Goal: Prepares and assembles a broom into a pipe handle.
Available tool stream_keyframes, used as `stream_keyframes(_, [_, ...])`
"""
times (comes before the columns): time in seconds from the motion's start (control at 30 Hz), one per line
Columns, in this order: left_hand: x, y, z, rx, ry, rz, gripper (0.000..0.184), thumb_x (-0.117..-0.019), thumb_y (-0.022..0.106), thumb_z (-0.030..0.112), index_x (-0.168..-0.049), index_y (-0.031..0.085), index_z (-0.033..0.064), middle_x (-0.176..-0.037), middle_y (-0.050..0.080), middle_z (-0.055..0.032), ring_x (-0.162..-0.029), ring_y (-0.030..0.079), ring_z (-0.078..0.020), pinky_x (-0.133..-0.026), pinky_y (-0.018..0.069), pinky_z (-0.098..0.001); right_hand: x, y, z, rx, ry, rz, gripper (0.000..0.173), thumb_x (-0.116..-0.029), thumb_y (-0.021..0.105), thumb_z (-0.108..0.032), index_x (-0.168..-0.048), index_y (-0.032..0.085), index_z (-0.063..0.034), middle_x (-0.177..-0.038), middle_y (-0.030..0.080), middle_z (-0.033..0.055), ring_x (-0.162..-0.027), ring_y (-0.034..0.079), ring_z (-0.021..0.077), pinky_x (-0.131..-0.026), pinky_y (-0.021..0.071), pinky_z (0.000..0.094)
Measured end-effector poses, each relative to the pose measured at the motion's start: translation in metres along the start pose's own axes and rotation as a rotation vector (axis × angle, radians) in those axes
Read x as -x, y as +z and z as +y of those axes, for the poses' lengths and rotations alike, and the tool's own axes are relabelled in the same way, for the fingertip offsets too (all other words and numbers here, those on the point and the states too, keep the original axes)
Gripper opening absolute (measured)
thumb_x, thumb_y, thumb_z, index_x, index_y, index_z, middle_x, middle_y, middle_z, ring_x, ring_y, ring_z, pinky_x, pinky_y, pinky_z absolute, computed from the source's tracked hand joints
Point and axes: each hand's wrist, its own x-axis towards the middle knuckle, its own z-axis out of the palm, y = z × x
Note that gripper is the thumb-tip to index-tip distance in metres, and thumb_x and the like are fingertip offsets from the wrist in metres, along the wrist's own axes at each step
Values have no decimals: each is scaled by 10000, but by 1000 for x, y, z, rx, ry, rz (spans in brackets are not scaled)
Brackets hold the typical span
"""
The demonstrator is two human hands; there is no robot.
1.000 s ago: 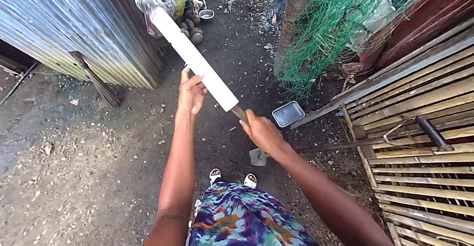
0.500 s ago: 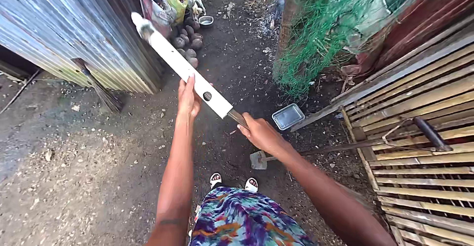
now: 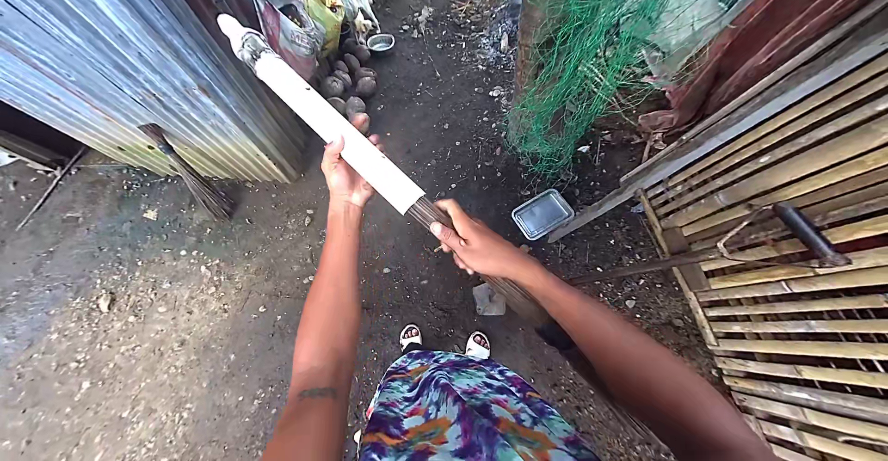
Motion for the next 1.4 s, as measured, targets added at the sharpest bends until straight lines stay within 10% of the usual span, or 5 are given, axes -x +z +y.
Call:
stream_keyframes(0.27, [25, 61, 19, -191, -38, 328, 214, -1068, 394, 220, -1169, 526, 85, -933, 684, -112, -845, 718, -242, -801, 619, -416, -9, 7, 10, 314, 53, -67, 482, -1123, 338, -398, -1478, 411, -79, -930, 655, 192, -823, 677, 328, -790, 554, 484])
stream_keyframes(0.5, [5, 43, 12, 571, -71, -613, 684, -725, 812, 492, -1192, 578, 51, -708, 635, -44, -524, 624, -153, -482, 539, -268, 6, 10, 22, -718, -85, -592, 395, -1093, 357, -418, -1396, 401, -168, -697, 488, -47, -430, 452, 20, -374, 429, 168])
stream_keyframes(0.9, [33, 85, 32, -364, -3, 401, 275, -1091, 412, 298, -1226, 522, 86, -906, 685, -99, -776, 716, -227, -719, 628, -395, -2, 22, 6, 331, 11, -14, 500, -1118, 361, -395, -1494, 408, -69, -880, 662, 192, -787, 683, 349, -749, 562, 505])
stream_keyframes(1.13, [8, 29, 7, 581, -89, -541, 772, -765, 721, 610, -1259, 576, 34, -729, 661, -67, -560, 649, -170, -524, 562, -281, 1, 30, 26, -723, -78, -607, 374, -1098, 345, -395, -1397, 383, -173, -700, 482, -49, -428, 438, 23, -375, 422, 176])
stream_keyframes(1.4, [22, 60, 2, -764, 77, 566, 470, -1085, 467, 429, -1228, 526, -14, -946, 661, -123, -788, 685, -198, -736, 604, -392, 3, 22, 8, 615, 87, 149, 515, -1114, 355, -425, -1517, 426, -113, -1052, 701, 244, -1001, 698, 452, -855, 549, 593])
